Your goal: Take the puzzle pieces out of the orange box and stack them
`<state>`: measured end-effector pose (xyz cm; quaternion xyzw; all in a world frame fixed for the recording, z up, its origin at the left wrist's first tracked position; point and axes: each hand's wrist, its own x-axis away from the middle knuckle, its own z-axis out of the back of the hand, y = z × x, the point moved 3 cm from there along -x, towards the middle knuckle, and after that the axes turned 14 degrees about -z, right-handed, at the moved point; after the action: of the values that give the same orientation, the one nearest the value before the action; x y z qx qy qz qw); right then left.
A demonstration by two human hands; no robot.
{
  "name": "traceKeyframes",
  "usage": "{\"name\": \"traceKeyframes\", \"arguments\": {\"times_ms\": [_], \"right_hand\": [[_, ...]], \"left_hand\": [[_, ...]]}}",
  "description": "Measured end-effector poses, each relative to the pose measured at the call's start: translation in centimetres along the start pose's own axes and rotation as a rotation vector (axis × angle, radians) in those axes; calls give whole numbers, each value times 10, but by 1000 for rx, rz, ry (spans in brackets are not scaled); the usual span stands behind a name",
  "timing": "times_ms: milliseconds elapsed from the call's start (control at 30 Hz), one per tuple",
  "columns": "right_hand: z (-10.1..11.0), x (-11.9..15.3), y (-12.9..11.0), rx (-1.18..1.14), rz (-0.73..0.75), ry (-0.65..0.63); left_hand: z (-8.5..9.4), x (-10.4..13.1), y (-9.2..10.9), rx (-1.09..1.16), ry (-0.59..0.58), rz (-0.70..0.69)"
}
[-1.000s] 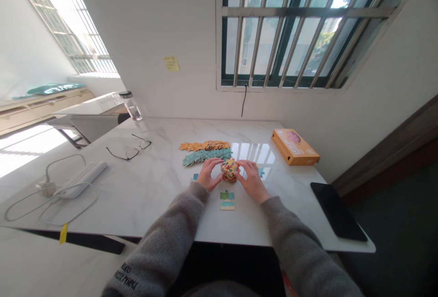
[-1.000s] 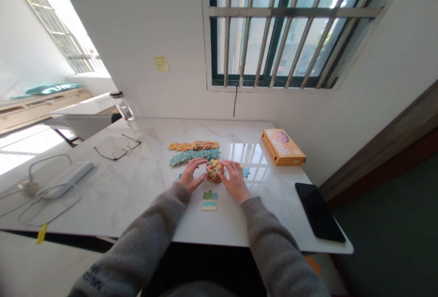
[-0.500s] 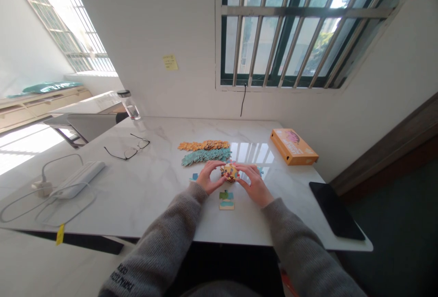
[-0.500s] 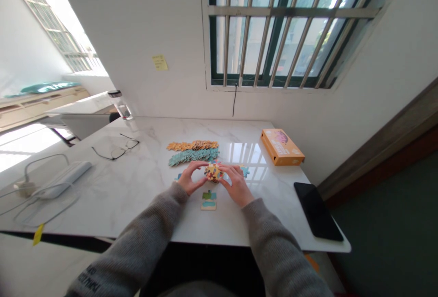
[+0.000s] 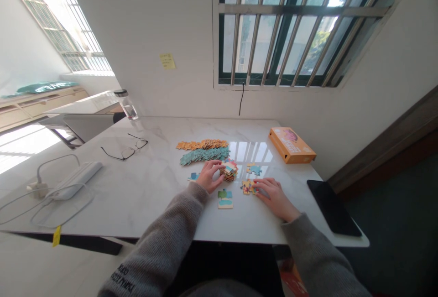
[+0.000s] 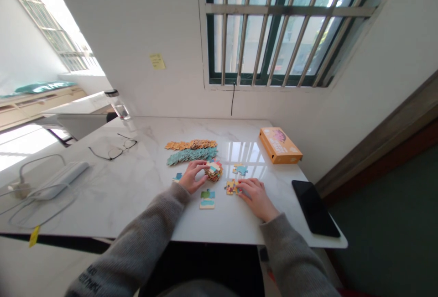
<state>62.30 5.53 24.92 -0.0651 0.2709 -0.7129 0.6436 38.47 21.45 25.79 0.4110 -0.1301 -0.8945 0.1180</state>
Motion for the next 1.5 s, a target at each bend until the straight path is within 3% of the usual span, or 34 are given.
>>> {"name": "traceKeyframes", "arguments": {"times_ms": [200,367,633,800,933,1100,1267,1500], "right_hand": [[0,-1,-4,37,-32,-9],[1,-8,-12,-33,-17,73],[-9,-51,-58,-134,70,117],[-25,-76,-75,-98,37,242],[-36,-79,-71,-107,19,243],[-40,-77,-65,-172,49,184],[-42,-78,-68,-207,35,217],[-42,-77,-71,-250,50,229]], "left_hand": [[0,0,0,13,-9,17],[-1,0,-2,7,-10,38],[2,-1,-3,8,18,13],[25,2,-18,-95,98,55],[56,22,-40,-103,142,162],[81,63,-55,-119,-18,191],[77,83,-53,-233,-248,196],[67,80,-57,-231,-259,190]]}}
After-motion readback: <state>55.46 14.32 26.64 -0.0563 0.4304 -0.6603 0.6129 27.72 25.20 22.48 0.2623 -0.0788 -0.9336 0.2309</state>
